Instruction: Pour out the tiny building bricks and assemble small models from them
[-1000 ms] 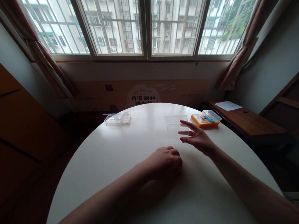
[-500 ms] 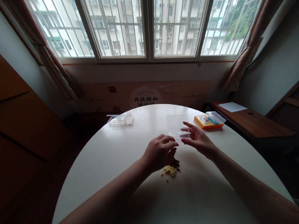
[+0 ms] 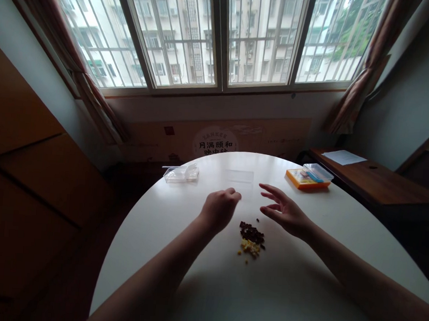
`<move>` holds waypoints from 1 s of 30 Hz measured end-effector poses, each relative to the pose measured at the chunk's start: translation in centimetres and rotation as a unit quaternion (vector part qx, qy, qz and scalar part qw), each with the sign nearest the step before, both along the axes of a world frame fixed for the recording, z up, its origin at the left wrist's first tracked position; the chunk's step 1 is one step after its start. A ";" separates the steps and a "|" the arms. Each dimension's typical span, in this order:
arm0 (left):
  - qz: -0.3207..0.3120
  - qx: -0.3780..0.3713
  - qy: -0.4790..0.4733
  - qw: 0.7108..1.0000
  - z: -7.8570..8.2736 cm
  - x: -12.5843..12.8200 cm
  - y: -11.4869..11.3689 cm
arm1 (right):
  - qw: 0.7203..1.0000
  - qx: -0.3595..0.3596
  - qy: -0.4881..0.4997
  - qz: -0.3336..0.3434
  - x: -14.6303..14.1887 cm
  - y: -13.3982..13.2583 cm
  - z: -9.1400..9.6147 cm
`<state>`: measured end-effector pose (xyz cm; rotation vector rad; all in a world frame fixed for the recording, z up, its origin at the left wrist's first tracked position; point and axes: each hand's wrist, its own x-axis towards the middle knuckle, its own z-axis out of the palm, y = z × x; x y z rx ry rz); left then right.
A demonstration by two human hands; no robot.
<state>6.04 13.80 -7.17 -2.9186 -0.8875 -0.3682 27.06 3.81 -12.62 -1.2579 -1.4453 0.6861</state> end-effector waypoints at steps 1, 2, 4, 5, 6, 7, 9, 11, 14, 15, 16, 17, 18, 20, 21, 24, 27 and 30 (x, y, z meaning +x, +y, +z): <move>0.028 0.002 0.005 1.000 0.3 -0.4 0.8 | 1.000 0.006 -0.017 -0.016 0.3 0.0 -0.1; 0.056 0.003 0.010 0.998 0.7 -0.9 1.6 | 0.999 0.008 -0.029 -0.031 0.5 0.1 -0.2; 0.114 0.003 0.018 0.993 1.2 -2.2 3.4 | 0.998 0.000 -0.037 -0.051 1.1 0.3 -0.6; 0.142 0.000 0.023 0.990 1.5 -3.0 4.3 | 0.997 -0.005 -0.041 -0.059 1.4 0.4 -0.9; 0.169 -0.003 0.029 0.985 1.7 -3.8 5.3 | 0.997 -0.010 -0.045 -0.068 1.6 0.5 -1.1; 0.195 -0.008 0.036 0.980 1.8 -4.8 6.2 | 0.996 -0.013 -0.050 -0.077 1.7 0.6 -1.2; 0.251 -0.024 0.054 0.966 2.0 -6.9 8.1 | 0.994 -0.014 -0.059 -0.092 1.9 0.7 -1.4; 0.297 -0.046 0.066 0.951 2.2 -9.1 9.8 | 0.993 -0.016 -0.062 -0.100 1.9 0.7 -1.4; 0.355 -0.078 0.070 0.929 2.1 -11.9 11.8 | 0.993 -0.021 -0.065 -0.101 1.6 0.7 -1.1; 0.372 -0.086 0.067 0.922 2.0 -12.6 12.3 | 0.992 -0.022 -0.066 -0.101 1.5 0.6 -1.0; 0.388 -0.092 0.062 0.915 1.8 -13.1 12.7 | 0.992 -0.022 -0.068 -0.101 1.4 0.6 -0.9; 0.401 -0.099 0.057 0.909 1.6 -13.5 13.0 | 0.992 -0.022 -0.071 -0.102 1.3 0.6 -0.8; 0.412 -0.105 0.051 0.904 1.3 -13.8 13.3 | 0.992 -0.021 -0.075 -0.103 1.3 0.6 -0.8; 0.429 -0.113 0.040 0.895 0.6 -13.9 13.6 | 0.990 -0.018 -0.083 -0.109 1.5 0.6 -0.8; 0.434 -0.115 0.035 0.893 0.3 -13.9 13.6 | 0.990 -0.017 -0.087 -0.112 1.7 0.6 -0.7; 0.443 -0.114 0.020 0.889 -0.6 -13.8 13.8 | 0.987 -0.009 -0.097 -0.125 2.4 0.5 -0.6; 0.445 -0.101 0.001 0.890 -1.1 -13.8 13.9 | 0.983 0.007 -0.111 -0.143 3.1 0.4 -0.2; 0.440 -0.082 -0.019 0.894 -1.3 -13.8 14.0 | 0.975 0.030 -0.136 -0.172 4.0 0.5 0.3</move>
